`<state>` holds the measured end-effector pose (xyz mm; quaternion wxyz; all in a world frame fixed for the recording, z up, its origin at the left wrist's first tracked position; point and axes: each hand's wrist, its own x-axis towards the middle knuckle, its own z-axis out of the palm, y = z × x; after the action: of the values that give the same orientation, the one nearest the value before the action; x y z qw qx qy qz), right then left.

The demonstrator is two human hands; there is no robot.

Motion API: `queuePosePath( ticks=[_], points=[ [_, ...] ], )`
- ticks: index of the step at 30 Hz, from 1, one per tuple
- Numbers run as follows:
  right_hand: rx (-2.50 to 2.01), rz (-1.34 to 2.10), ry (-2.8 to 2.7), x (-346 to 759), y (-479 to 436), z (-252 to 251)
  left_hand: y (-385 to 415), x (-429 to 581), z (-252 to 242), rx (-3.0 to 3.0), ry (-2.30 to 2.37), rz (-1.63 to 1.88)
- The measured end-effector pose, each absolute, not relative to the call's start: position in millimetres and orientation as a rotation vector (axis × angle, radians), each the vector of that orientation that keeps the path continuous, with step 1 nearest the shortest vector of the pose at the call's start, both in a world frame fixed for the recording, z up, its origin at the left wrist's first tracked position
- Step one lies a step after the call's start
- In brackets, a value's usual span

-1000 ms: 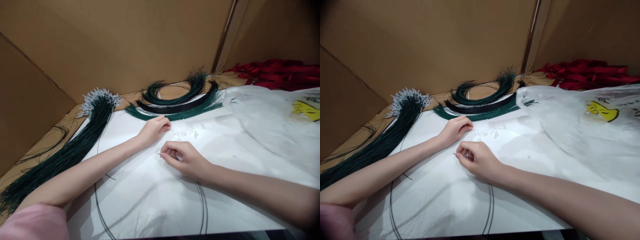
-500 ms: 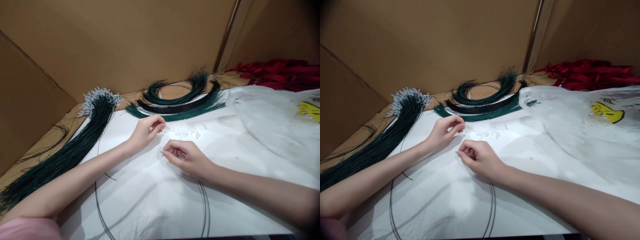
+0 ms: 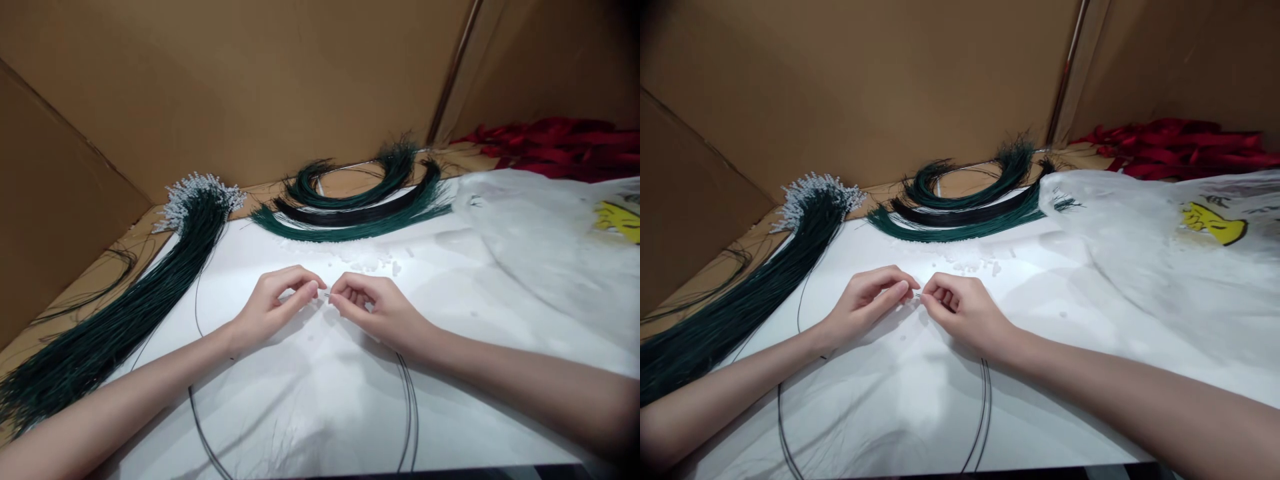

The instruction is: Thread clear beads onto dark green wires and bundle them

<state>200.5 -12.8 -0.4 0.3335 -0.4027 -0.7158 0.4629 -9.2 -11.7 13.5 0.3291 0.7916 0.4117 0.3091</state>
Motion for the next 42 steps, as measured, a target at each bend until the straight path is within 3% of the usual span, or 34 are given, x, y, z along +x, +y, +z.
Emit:
queuePosePath(
  ticks=[3, 8, 14, 21, 31, 42],
  points=[
    [-1.058, 1.206, -1.868, 201.0, -13.0, -0.1, -15.0, -17.4, 20.6, 2.153, 1.023, 0.708],
    [-1.070, 1.214, -1.873, 202.2, -14.2, 0.1, -15.6, -34.7, 35.2, 2.195, 0.773, 0.207],
    [-1.074, 1.203, -1.877, 201.9, -14.8, -0.2, -15.3, -37.9, 33.2, 2.163, 0.739, 0.139],
    [-1.065, 1.210, -1.884, 200.9, -13.1, -0.7, -9.8, -34.5, 28.2, 2.084, 0.736, 0.319],
    [-1.047, 1.243, -1.870, 203.1, -14.0, 0.6, -0.6, -9.7, 11.4, 1.482, 0.907, 0.781],
    [-0.984, 1.251, -1.891, 203.9, -16.8, 2.4, -6.3, -3.5, 8.1, 1.395, 0.889, 0.840]
  ],
)
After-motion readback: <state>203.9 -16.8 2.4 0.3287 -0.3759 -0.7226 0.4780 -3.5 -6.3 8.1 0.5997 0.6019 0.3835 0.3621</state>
